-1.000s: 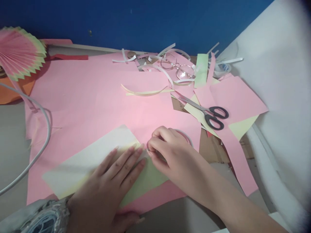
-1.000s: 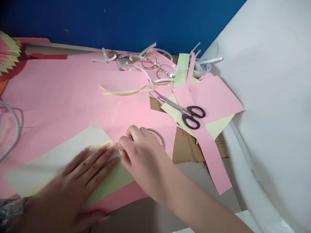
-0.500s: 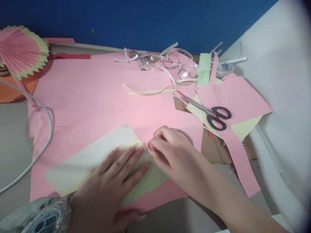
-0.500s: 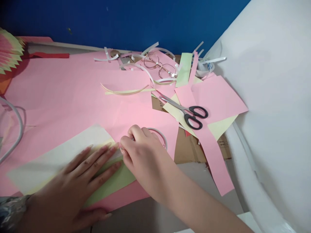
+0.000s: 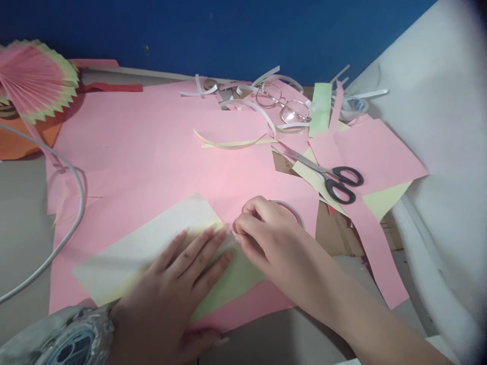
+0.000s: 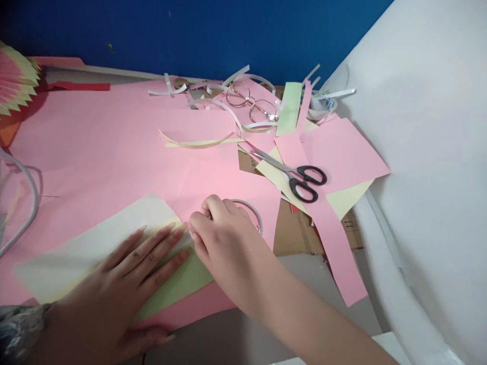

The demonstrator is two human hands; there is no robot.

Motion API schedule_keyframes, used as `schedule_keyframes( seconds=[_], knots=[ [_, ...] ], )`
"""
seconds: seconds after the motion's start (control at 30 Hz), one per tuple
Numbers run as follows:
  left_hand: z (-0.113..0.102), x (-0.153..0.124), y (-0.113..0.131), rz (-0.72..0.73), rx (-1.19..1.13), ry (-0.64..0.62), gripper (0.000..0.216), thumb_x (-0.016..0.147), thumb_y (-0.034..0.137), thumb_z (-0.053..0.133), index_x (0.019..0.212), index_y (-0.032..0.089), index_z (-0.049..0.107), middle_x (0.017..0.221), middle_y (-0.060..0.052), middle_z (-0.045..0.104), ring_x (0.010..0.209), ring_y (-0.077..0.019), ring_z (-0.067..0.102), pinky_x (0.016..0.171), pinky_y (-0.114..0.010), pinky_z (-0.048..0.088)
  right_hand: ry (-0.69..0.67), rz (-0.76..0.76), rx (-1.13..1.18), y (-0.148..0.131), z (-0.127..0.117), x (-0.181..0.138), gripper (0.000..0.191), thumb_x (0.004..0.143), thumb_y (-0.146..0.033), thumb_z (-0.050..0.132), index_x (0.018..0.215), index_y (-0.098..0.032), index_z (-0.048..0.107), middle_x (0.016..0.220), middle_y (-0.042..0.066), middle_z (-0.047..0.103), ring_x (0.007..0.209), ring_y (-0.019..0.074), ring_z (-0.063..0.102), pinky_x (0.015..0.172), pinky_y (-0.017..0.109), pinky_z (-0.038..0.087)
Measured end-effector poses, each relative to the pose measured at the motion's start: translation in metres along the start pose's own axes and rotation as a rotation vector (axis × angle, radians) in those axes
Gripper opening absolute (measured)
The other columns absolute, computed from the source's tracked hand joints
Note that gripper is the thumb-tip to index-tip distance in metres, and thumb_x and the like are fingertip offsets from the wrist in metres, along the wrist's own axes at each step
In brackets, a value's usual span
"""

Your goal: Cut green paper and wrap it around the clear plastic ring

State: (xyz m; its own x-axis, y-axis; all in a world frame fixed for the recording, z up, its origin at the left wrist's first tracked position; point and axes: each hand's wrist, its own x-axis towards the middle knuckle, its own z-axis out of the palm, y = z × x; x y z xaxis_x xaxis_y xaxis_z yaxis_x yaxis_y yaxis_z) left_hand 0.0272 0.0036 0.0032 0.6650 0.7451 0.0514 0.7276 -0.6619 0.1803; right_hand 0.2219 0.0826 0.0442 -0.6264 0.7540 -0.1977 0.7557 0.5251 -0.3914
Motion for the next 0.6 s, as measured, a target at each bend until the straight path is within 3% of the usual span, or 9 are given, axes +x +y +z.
schedule_keyframes(
  seconds=[0.6],
  knots=[
    [0.0000, -0.0007, 0.0006, -0.009, 0.016, -0.017, 0.083, 0.079, 0.069, 0.035, 0.142, 0.015, 0.029, 0.149, -0.011, 0.028, 0.136, -0.0261, 0.024, 0.112, -0.040, 0.007, 0.034, -0.006, -0.008, 0.0003, 0.0022, -0.0017, 0.014, 0.087, -0.012, 0.043, 0.077, -0.018, 0.050, 0.087, 0.002, 0.047, 0.077, 0.0135, 0.044, 0.071, 0.030, 0.036]
  ],
)
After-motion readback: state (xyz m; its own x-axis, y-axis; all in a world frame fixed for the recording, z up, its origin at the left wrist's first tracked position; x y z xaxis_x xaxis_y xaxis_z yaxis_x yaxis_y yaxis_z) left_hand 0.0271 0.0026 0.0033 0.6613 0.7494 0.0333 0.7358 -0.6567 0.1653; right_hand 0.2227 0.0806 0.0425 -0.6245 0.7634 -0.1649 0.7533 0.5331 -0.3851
